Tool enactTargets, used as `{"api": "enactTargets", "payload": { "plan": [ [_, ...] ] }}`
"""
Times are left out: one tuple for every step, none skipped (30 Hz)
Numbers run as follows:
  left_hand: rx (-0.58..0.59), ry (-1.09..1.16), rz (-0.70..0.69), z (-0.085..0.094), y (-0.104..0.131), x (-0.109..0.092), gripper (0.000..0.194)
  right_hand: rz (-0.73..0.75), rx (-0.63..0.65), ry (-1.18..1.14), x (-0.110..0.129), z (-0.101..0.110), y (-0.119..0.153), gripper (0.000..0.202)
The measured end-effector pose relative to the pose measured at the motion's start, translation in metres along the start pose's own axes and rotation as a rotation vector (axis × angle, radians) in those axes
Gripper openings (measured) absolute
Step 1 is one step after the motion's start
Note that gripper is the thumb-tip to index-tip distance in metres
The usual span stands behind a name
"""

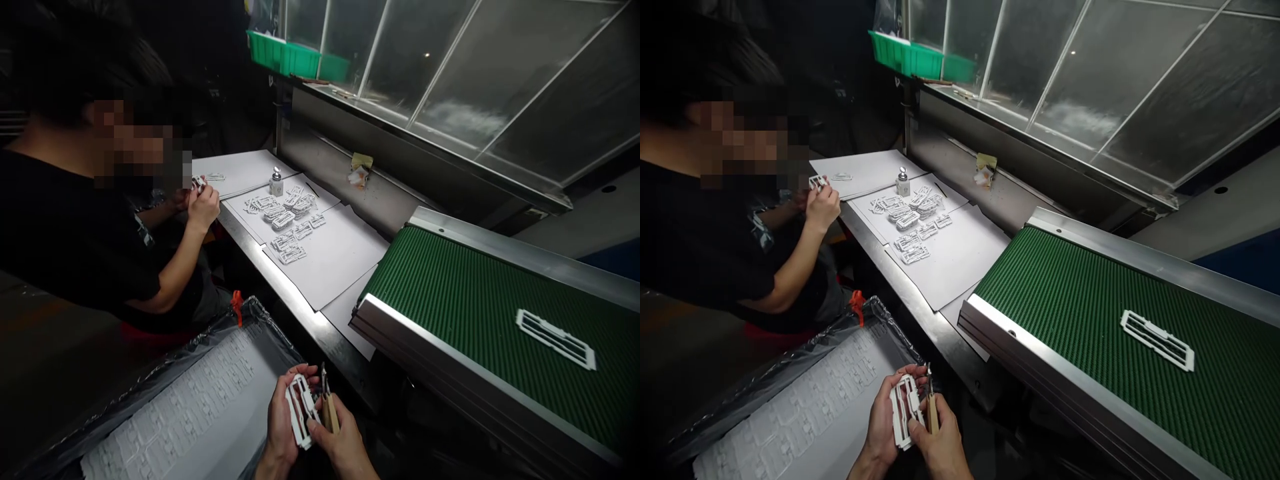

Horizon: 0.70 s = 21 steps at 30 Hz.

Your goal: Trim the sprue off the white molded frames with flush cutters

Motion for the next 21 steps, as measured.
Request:
{"api": "enactTargets", "payload": {
  "plan": [
    [-0.007, -0.025, -0.016, -0.001, -0.006, -0.007, 0.021, 0.023, -0.019, -0.033, 0.001, 0.002, -0.009, 0.029],
    [-0.027, -0.071, -0.04, -0.001, -0.011, -0.015, 0.024, 0.038, -0.05, -0.03, 0.003, 0.006, -0.017, 0.027],
    [-0.064, -0.142, -0.065, 0.001, -0.016, -0.022, 0.026, 0.045, -0.098, 0.008, 0.006, 0.01, -0.025, 0.026],
    [-0.117, -0.231, -0.086, 0.003, -0.02, -0.028, 0.029, 0.047, -0.159, 0.07, 0.01, 0.015, -0.032, 0.024],
    [-0.167, -0.326, -0.101, 0.005, -0.023, -0.033, 0.033, 0.056, -0.217, 0.142, 0.016, 0.019, -0.04, 0.023],
    [-0.204, -0.417, -0.11, 0.006, -0.028, -0.036, 0.039, 0.073, -0.266, 0.21, 0.022, 0.022, -0.047, 0.022],
    [-0.219, -0.502, -0.115, 0.005, -0.033, -0.039, 0.046, 0.095, -0.301, 0.267, 0.029, 0.024, -0.055, 0.022],
    [-0.208, -0.605, -0.127, 0.001, -0.04, -0.042, 0.051, 0.122, -0.323, 0.31, 0.036, 0.025, -0.063, 0.022],
    [-0.178, -0.723, -0.149, -0.005, -0.049, -0.047, 0.052, 0.147, -0.332, 0.339, 0.042, 0.025, -0.071, 0.022],
    [-0.143, -0.847, -0.183, -0.012, -0.059, -0.054, 0.051, 0.165, -0.33, 0.36, 0.048, 0.026, -0.078, 0.022],
    [-0.115, -0.971, -0.22, -0.02, -0.07, -0.064, 0.048, 0.177, -0.329, 0.375, 0.052, 0.028, -0.085, 0.023],
    [-0.104, -1.088, -0.256, -0.028, -0.082, -0.076, 0.045, 0.189, -0.335, 0.387, 0.056, 0.031, -0.09, 0.025],
    [-0.101, -1.187, -0.289, -0.036, -0.097, -0.09, 0.045, 0.204, -0.343, 0.399, 0.058, 0.035, -0.094, 0.028],
    [-0.108, -1.261, -0.314, -0.043, -0.114, -0.106, 0.047, 0.22, -0.359, 0.412, 0.059, 0.041, -0.096, 0.03],
    [-0.125, -1.338, -0.344, -0.051, -0.132, -0.124, 0.051, 0.236, -0.384, 0.426, 0.058, 0.047, -0.096, 0.032],
    [-0.128, -1.427, -0.377, -0.061, -0.151, -0.142, 0.057, 0.245, -0.415, 0.443, 0.054, 0.055, -0.095, 0.032],
    [-0.118, -1.515, -0.398, -0.071, -0.172, -0.159, 0.06, 0.245, -0.447, 0.463, 0.048, 0.062, -0.093, 0.033],
    [-0.101, -1.605, -0.419, -0.082, -0.193, -0.173, 0.059, 0.237, -0.485, 0.486, 0.04, 0.07, -0.09, 0.034],
    [-0.08, -1.697, -0.438, -0.092, -0.213, -0.185, 0.058, 0.226, -0.532, 0.511, 0.03, 0.078, -0.086, 0.036],
    [-0.061, -1.783, -0.455, -0.101, -0.231, -0.194, 0.056, 0.212, -0.582, 0.535, 0.021, 0.086, -0.081, 0.038],
    [-0.042, -1.865, -0.466, -0.108, -0.246, -0.201, 0.053, 0.197, -0.628, 0.556, 0.011, 0.094, -0.076, 0.041]
  ]
}}
Point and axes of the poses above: each hand's wrist, its own y-axis away from the middle knuckle, its own z-axis out of the back of the hand, x = y × z, the point moved 8 cm from there along -y, towards the middle knuckle, and after that the axes turned 15 degrees about x, right-handed, at the moved point
